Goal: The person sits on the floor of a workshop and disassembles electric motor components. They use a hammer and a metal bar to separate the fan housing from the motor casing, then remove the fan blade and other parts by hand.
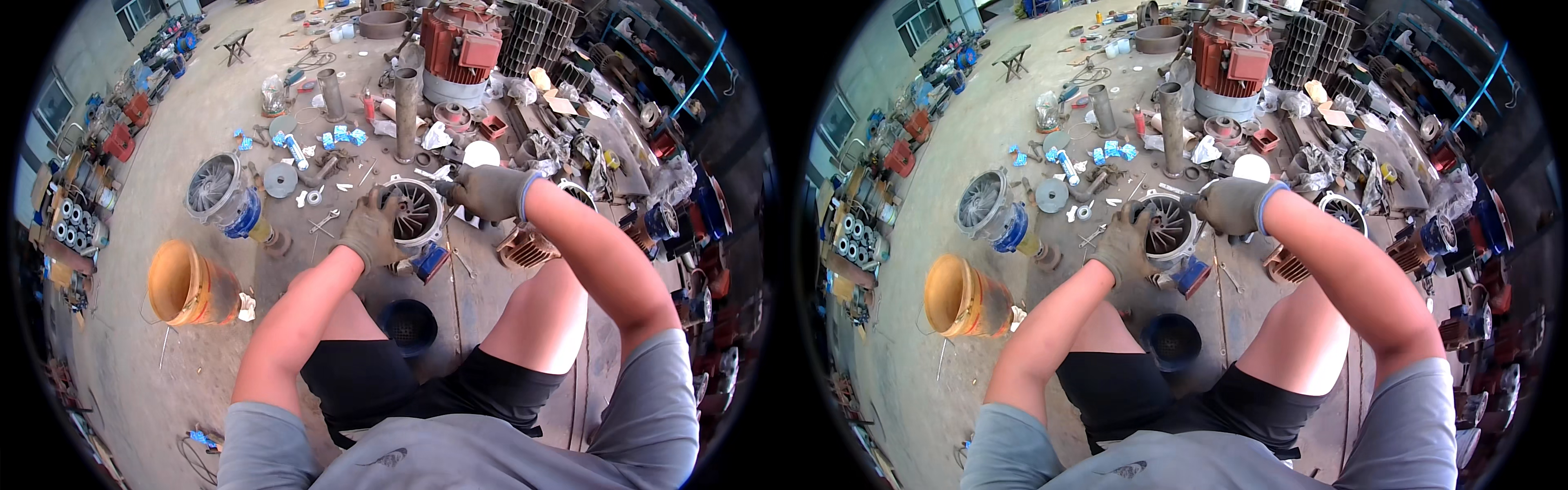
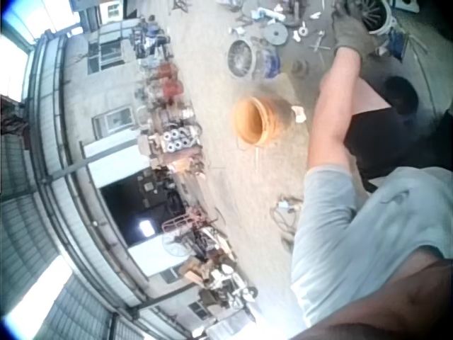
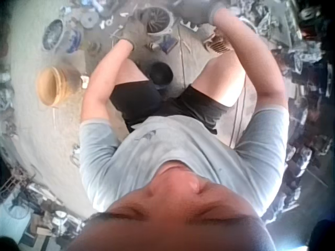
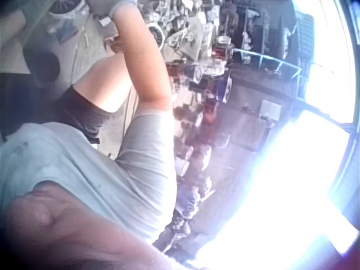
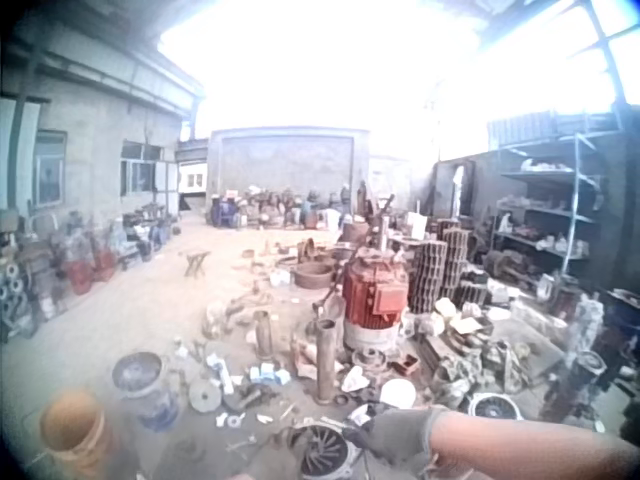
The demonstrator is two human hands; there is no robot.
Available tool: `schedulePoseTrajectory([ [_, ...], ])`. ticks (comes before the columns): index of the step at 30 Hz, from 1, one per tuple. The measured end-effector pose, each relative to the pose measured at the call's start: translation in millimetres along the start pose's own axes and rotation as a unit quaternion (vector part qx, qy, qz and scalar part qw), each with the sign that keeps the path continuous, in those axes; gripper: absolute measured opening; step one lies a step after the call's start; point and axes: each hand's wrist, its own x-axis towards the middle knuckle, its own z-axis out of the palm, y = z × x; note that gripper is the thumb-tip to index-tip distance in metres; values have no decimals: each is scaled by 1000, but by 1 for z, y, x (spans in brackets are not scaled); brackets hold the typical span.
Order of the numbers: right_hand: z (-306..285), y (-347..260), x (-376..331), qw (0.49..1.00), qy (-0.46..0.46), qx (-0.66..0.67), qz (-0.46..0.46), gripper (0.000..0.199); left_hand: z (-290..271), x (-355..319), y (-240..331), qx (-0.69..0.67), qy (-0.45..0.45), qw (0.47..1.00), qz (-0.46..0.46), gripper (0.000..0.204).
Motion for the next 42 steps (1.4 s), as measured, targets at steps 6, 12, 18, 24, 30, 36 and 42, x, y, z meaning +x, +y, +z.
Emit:
schedulePoseTrajectory([
  [6, -11, -15, 7, 965, -27, 256, 43, 57, -2, -2, -3, 20, -1, 1000, 4, 137],
  [12, 69, -44, 15, 404, 309, 853, 120, 38, -8, 1, 4, -8, -24, 999, -20, 132],
  [18, 81, -63, 34, 367, 423, 811, 169, 28, -4, -7, -7, 50, -5, 997, 62, 117],
  [24, 39, -49, -6, 817, 527, 234, -16, 80, 1, 0, -13, 12, 6, 998, 67, 122],
  [30, 21, -11, 6, 901, 370, 180, -138, 48, 6, 1, -14, 14, 18, 998, 57, 124],
  [36, 51, -43, 28, 710, 577, 364, 172, 67, -1, -5, 1, 5, 1, 1000, 4, 127],
  [42, 75, -32, 27, 767, 592, 247, 15, 42, 1, -8, -3, -3, 13, 1000, -22, 126],
])
